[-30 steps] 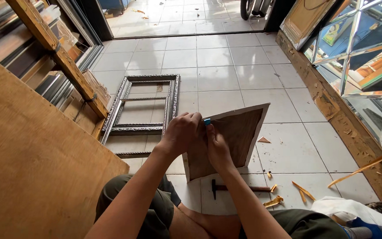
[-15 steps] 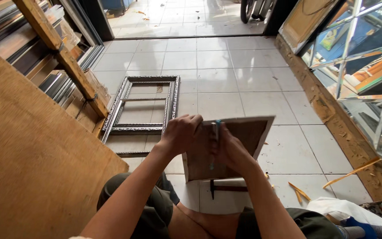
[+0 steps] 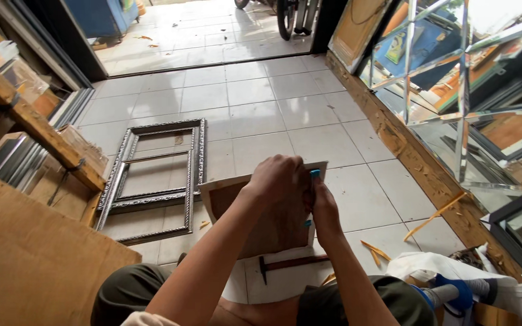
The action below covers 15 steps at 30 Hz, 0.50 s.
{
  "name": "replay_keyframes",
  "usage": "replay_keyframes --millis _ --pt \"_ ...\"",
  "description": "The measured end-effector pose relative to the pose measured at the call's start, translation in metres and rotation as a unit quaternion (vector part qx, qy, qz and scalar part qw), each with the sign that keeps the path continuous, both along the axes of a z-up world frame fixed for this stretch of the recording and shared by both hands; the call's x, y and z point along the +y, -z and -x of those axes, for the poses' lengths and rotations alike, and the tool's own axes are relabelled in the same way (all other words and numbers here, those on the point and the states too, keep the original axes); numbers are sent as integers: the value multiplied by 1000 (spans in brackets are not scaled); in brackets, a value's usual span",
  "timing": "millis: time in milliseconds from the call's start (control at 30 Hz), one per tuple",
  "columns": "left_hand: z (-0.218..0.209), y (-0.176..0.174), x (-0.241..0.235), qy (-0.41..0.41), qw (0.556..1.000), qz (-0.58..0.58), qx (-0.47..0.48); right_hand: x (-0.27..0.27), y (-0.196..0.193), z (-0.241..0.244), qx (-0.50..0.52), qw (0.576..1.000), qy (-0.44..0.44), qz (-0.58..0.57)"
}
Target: The person stretches a floral painting canvas onto a wooden stretcher frame using a staple gun. They pull the canvas edges taut and secure them with staples, working around the perimeter.
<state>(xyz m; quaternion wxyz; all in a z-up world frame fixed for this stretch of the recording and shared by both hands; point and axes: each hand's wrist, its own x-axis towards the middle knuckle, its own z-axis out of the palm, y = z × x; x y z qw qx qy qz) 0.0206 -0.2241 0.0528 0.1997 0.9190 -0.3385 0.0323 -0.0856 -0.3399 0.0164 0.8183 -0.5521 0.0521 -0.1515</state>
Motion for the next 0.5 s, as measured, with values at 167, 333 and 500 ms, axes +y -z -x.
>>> replay_keyframes --millis 167,333,500 --pt "-6 -1 4 36 998 14 54 13 -14 0 40 998 48 20" --pt "-10 -29 38 -54 998 19 5 0 75 -30 28 980 193 -48" --pt "-48 -55 91 -151 975 159 -19 -1 121 -26 57 965 201 159"
